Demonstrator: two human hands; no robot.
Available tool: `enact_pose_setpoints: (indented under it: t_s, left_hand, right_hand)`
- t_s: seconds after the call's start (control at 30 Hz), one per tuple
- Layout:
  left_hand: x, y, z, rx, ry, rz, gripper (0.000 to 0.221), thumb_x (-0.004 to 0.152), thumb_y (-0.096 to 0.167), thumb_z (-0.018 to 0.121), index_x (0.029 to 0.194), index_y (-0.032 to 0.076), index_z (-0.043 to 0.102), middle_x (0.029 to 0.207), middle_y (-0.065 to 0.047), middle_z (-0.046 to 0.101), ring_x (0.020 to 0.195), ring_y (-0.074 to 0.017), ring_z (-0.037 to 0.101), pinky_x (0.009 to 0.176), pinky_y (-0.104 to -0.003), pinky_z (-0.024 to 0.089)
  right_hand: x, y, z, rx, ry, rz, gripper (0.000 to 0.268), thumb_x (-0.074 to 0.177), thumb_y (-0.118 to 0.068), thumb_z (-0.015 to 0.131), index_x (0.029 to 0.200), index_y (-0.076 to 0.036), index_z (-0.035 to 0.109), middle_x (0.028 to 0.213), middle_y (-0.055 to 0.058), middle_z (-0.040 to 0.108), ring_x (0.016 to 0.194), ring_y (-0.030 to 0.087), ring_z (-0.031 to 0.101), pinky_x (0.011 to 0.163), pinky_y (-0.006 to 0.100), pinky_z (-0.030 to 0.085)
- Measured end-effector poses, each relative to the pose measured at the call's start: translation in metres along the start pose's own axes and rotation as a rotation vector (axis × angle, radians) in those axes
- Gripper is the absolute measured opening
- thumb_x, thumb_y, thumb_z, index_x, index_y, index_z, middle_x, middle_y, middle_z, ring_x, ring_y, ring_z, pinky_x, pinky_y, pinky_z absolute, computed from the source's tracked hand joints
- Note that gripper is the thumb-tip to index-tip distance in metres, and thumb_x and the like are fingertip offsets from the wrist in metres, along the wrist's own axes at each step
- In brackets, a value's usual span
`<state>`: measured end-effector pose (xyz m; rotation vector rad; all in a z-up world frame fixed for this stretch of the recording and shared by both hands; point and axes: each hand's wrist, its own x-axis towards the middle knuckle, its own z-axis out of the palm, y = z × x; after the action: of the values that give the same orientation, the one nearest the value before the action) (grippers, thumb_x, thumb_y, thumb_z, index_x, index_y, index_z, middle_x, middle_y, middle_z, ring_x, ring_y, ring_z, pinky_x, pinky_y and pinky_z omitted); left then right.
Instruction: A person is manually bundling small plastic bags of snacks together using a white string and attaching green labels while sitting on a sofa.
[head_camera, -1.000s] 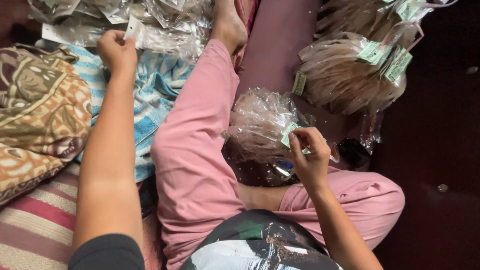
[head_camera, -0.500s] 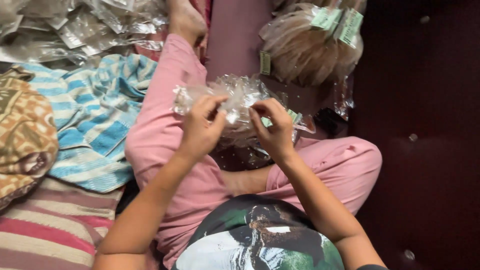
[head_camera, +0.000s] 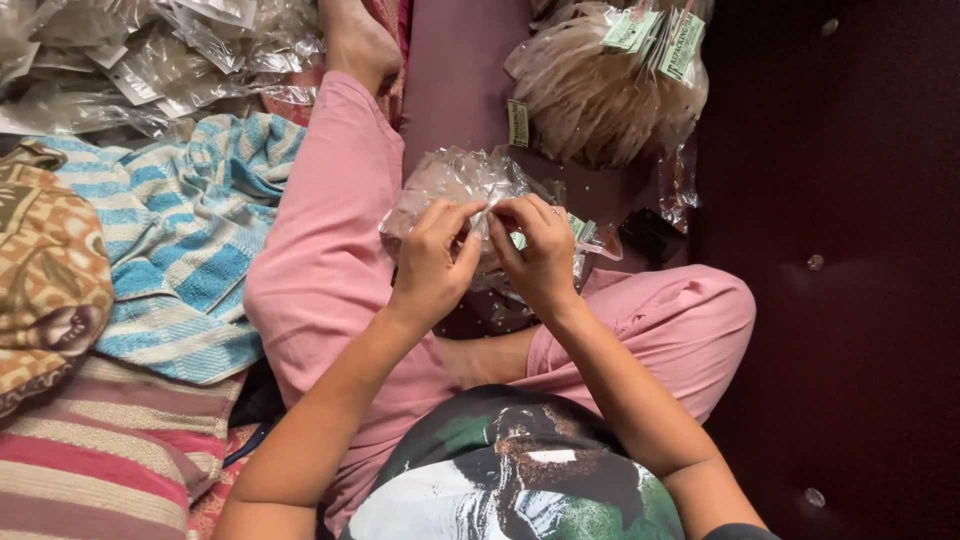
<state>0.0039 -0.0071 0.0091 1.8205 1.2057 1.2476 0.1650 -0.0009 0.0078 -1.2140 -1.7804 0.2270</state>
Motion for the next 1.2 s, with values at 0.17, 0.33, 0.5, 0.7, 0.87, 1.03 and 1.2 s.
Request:
enact_pose_setpoints:
  t_s: [0.17, 0.33, 0.5, 0.7, 0.87, 1.03, 1.2]
  left_hand:
    - [0.005, -0.009, -0.004, -0.128, -0.035, -0.070, 0.025, 0.098, 0.008, 0.060, 0.119, 0.009, 0.073, 0.095, -0.012, 0.067, 0.084, -0.0272, 0.070, 0.073, -0.036, 0.059]
    - [0.009, -0.010, -0.006, -0.263, -0.059, -0.211, 0.026, 0.100, 0.004, 0.055, 0.114, 0.011, 0.076, 0.090, -0.010, 0.072, 0.078, -0.0203, 0.071, 0.068, -0.030, 0.061]
    - [0.012, -0.010, -0.007, -0.280, -0.059, -0.215, 0.021, 0.100, 0.006, 0.061, 0.112, 0.010, 0.077, 0.092, -0.010, 0.073, 0.088, -0.0166, 0.071, 0.075, -0.033, 0.060]
    - [0.008, -0.008, -0.003, -0.261, -0.031, -0.233, 0.016, 0.094, 0.005, 0.070, 0.106, 0.011, 0.078, 0.087, -0.007, 0.075, 0.085, -0.0153, 0.071, 0.076, -0.028, 0.059]
    - [0.006, -0.007, -0.002, -0.255, -0.005, -0.197, 0.014, 0.093, 0.004, 0.071, 0.104, 0.009, 0.079, 0.086, -0.008, 0.075, 0.085, -0.0171, 0.072, 0.077, -0.030, 0.059]
    - [0.005, -0.003, -0.005, -0.251, 0.000, -0.180, 0.015, 0.095, 0.003, 0.069, 0.103, 0.010, 0.079, 0.085, -0.008, 0.076, 0.086, -0.0175, 0.073, 0.080, -0.032, 0.058]
    - [0.003, -0.006, -0.002, -0.271, 0.023, -0.187, 0.014, 0.095, 0.003, 0.070, 0.102, 0.010, 0.079, 0.084, -0.007, 0.076, 0.085, -0.0139, 0.072, 0.081, -0.030, 0.058]
  right_hand:
    - [0.001, -0.007, -0.001, 0.070, -0.003, 0.019, 0.009, 0.093, -0.008, 0.076, 0.095, -0.015, 0.071, 0.076, -0.004, 0.064, 0.071, 0.019, 0.066, 0.073, 0.030, 0.047]
    - [0.000, -0.008, -0.002, 0.085, -0.006, 0.030, 0.009, 0.093, -0.007, 0.075, 0.096, -0.014, 0.070, 0.078, -0.003, 0.065, 0.073, 0.019, 0.066, 0.074, 0.031, 0.047]
    - [0.001, -0.010, -0.003, 0.038, -0.059, 0.002, 0.010, 0.095, -0.008, 0.073, 0.099, -0.016, 0.069, 0.082, -0.003, 0.064, 0.077, 0.021, 0.068, 0.078, 0.032, 0.047]
    - [-0.005, -0.003, -0.002, 0.031, -0.057, 0.035, 0.011, 0.095, -0.008, 0.073, 0.097, -0.018, 0.069, 0.081, -0.006, 0.065, 0.076, 0.018, 0.068, 0.077, 0.031, 0.046]
    - [-0.005, -0.006, -0.002, 0.045, -0.031, 0.030, 0.012, 0.092, -0.007, 0.077, 0.095, -0.017, 0.071, 0.079, -0.004, 0.068, 0.075, 0.019, 0.070, 0.078, 0.030, 0.049]
    - [-0.010, -0.005, 0.003, 0.085, -0.031, 0.070, 0.010, 0.092, -0.009, 0.078, 0.093, -0.017, 0.073, 0.077, -0.003, 0.072, 0.073, 0.020, 0.072, 0.076, 0.030, 0.052]
    - [-0.011, -0.010, 0.005, 0.179, -0.035, 0.159, 0.006, 0.095, -0.010, 0.076, 0.091, -0.013, 0.074, 0.078, 0.003, 0.075, 0.073, 0.024, 0.074, 0.074, 0.035, 0.055]
